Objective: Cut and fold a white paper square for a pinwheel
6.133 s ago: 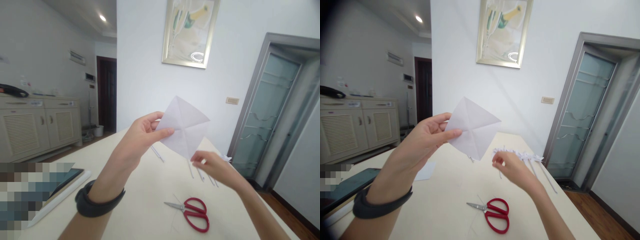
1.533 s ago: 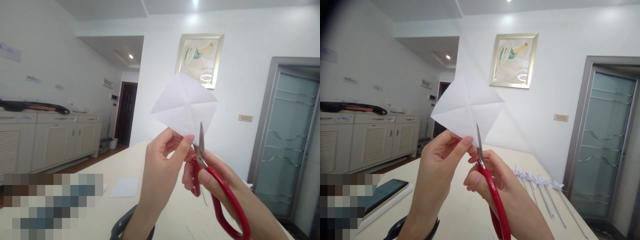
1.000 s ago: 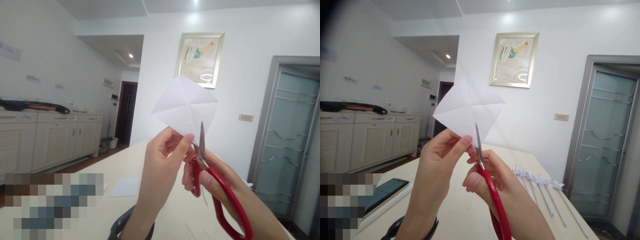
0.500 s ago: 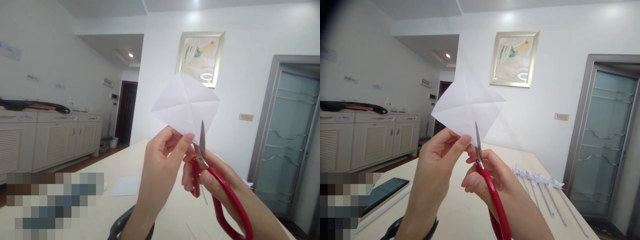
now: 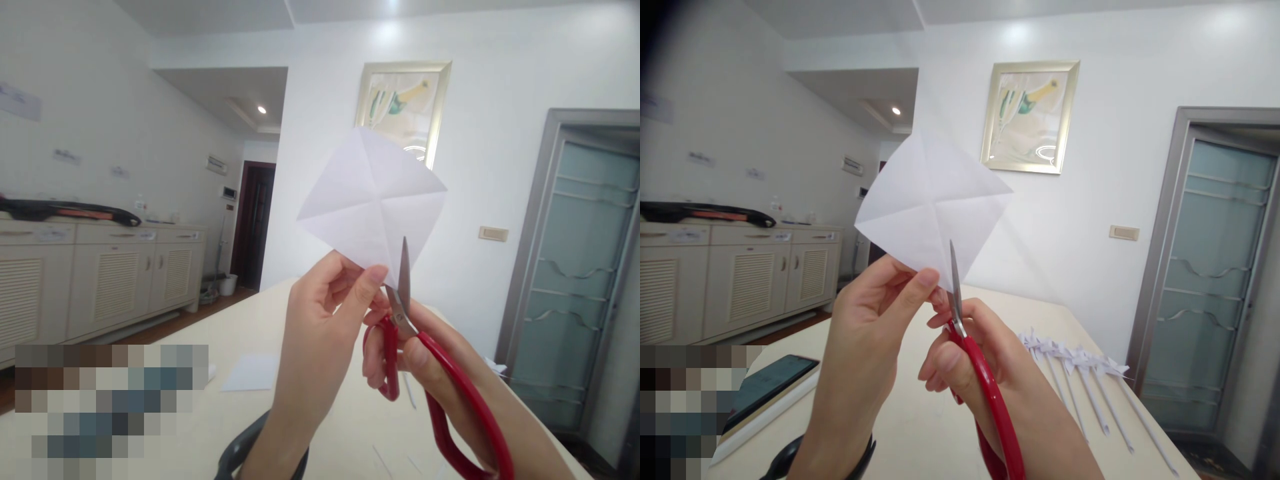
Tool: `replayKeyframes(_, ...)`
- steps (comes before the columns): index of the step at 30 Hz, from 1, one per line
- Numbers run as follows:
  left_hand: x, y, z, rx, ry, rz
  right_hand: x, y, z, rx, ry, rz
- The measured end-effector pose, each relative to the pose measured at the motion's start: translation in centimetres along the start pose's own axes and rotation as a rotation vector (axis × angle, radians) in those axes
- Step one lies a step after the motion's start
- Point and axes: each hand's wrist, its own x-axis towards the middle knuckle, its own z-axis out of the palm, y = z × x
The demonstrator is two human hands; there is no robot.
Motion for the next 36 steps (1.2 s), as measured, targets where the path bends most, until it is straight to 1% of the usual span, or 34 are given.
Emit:
replayKeyframes(3,0.0,0.0,0.1,-0.021,0.000,-0.009,0.0,0.1,0.1,-0.010,0.003,-0.021)
replayKeyframes(12,-0.1,0.1,0.1,-0.043,0.001,-0.012,0.4,0.2,0.3,-0.006,0.021,0.007)
replayKeyframes(18,0.0,0.1,0.0,-0.012,-0.011,-0.002,0.6,0.5,-0.2,-0.049,-0.047,-0.048)
replayKeyframes(21,0.0,0.0,-0.1,-0.016,-0.017,0.011,0.9,0.6,-0.3,-0.061,-0.060,-0.055)
replayKeyframes(26,0.0,0.1,-0.1,-0.002,0.001,0.015,0.3,0.5,-0.1,-0.072,-0.016,-0.022)
replayKeyframes(30,0.0,0.1,-0.1,0.003,0.004,0.014,0.0,-0.1,0.3,-0.069,0.008,0.002)
replayKeyframes(36,0.1,0.1,-0.1,0.007,-0.006,0.021,0.3,-0.6,0.2,-0.074,0.005,0.032)
